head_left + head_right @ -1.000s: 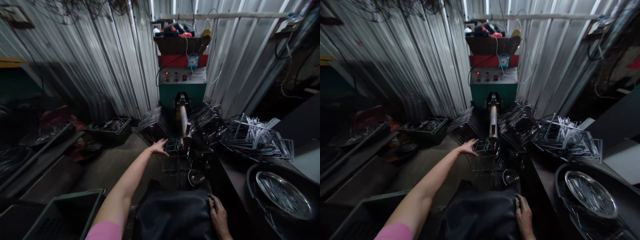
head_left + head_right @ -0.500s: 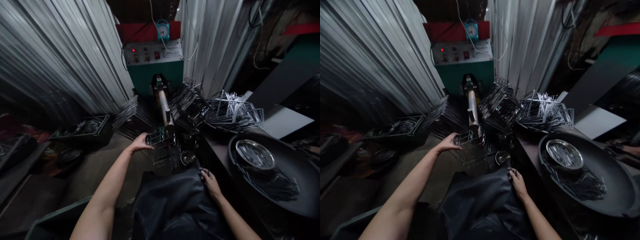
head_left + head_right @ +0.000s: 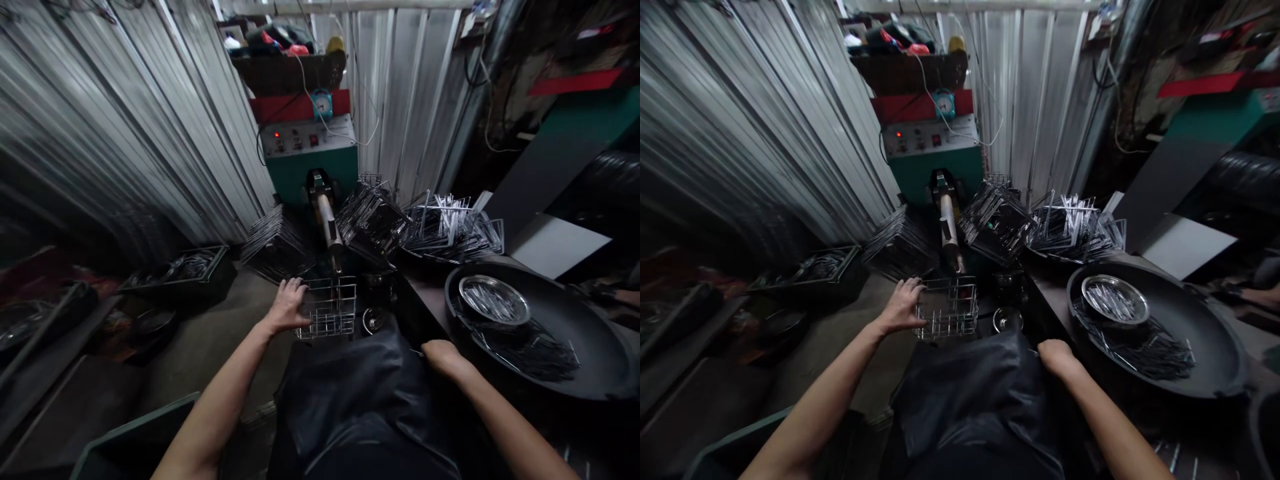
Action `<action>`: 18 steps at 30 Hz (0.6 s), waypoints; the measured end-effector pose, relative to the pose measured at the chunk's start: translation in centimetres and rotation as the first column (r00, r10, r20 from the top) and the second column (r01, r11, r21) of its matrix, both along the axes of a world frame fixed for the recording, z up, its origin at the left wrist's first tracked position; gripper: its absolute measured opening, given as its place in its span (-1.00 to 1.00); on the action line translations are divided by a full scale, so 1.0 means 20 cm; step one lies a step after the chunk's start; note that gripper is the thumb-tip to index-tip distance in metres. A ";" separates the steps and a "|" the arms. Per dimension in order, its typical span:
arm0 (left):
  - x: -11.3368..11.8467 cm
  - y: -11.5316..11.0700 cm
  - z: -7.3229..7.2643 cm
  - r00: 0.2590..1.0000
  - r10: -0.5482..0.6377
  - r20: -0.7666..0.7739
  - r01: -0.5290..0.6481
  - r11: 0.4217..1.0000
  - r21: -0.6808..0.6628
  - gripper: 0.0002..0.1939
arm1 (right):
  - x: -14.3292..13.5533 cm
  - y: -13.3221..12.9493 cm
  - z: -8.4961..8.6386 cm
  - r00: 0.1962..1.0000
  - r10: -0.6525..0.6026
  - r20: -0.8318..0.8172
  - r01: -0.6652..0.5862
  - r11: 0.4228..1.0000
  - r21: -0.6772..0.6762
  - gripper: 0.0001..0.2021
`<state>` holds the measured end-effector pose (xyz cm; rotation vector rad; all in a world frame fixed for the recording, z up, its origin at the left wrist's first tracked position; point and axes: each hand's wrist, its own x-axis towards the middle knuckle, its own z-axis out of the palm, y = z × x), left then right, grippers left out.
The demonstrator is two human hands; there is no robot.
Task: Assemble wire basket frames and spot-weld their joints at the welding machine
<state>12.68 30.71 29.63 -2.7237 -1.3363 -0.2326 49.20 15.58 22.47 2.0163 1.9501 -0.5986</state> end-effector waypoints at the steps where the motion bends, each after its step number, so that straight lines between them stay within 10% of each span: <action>1: 0.02 -0.05 0.02 0.999 -0.027 -0.027 0.027 0.999 0.020 -0.12 | -0.03 0.00 0.00 1.000 -0.003 0.001 0.003 1.000 -0.011 -0.73; 10: 0.16 -0.37 0.06 0.998 -0.037 -0.054 0.047 0.980 0.195 -0.24 | -0.16 -0.11 -0.09 0.983 -0.143 -0.116 0.154 0.984 0.087 -0.76; 18: 0.27 -0.35 -0.02 0.998 -0.032 -0.061 0.046 0.970 0.239 -0.29 | 0.30 -0.12 0.06 0.836 -0.503 -0.220 0.548 0.749 0.373 -0.70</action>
